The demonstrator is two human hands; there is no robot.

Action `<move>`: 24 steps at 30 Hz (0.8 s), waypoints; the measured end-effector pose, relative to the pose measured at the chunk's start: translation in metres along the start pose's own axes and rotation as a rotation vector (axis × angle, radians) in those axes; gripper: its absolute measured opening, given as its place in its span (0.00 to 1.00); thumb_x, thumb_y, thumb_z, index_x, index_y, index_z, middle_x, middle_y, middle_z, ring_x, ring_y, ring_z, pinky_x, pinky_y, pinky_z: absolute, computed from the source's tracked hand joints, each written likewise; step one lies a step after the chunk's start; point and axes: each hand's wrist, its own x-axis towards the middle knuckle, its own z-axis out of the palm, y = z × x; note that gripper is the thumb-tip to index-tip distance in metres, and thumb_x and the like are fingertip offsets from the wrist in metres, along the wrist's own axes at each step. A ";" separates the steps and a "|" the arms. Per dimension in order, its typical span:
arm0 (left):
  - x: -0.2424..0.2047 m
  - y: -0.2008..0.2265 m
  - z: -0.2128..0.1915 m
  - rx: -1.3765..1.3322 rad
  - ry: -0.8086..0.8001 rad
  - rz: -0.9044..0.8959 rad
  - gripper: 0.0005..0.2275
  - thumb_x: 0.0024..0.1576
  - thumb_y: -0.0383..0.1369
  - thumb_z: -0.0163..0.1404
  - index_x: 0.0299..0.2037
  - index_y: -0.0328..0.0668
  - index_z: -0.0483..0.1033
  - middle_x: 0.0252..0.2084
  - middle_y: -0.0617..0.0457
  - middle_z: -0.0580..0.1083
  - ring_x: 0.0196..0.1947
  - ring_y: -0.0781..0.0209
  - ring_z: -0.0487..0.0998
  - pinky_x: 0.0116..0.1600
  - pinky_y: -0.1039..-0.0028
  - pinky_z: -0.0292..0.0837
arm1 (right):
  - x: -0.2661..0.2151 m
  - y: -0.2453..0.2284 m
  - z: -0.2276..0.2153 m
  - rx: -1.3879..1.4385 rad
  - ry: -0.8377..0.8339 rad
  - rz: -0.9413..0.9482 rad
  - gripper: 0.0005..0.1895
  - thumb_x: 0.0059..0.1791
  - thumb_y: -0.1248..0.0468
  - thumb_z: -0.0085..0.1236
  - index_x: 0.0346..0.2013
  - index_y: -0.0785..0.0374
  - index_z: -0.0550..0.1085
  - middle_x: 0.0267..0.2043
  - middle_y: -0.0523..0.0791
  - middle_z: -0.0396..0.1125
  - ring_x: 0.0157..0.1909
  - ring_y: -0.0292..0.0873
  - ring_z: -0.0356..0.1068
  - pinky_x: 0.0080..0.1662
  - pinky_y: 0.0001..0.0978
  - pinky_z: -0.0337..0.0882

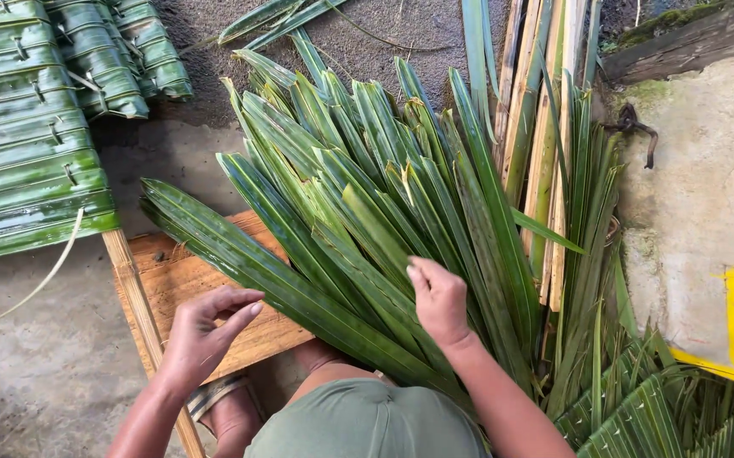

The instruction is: Weaving palm leaves onto a wooden frame to create a thatched panel

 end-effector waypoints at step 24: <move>0.008 0.024 0.019 0.096 -0.307 -0.273 0.10 0.54 0.31 0.59 0.40 0.33 0.89 0.27 0.50 0.82 0.27 0.65 0.78 0.34 0.76 0.76 | -0.033 0.029 0.058 -0.390 -0.122 -0.184 0.31 0.50 0.54 0.60 0.64 0.64 0.68 0.32 0.50 0.76 0.21 0.54 0.70 0.25 0.41 0.68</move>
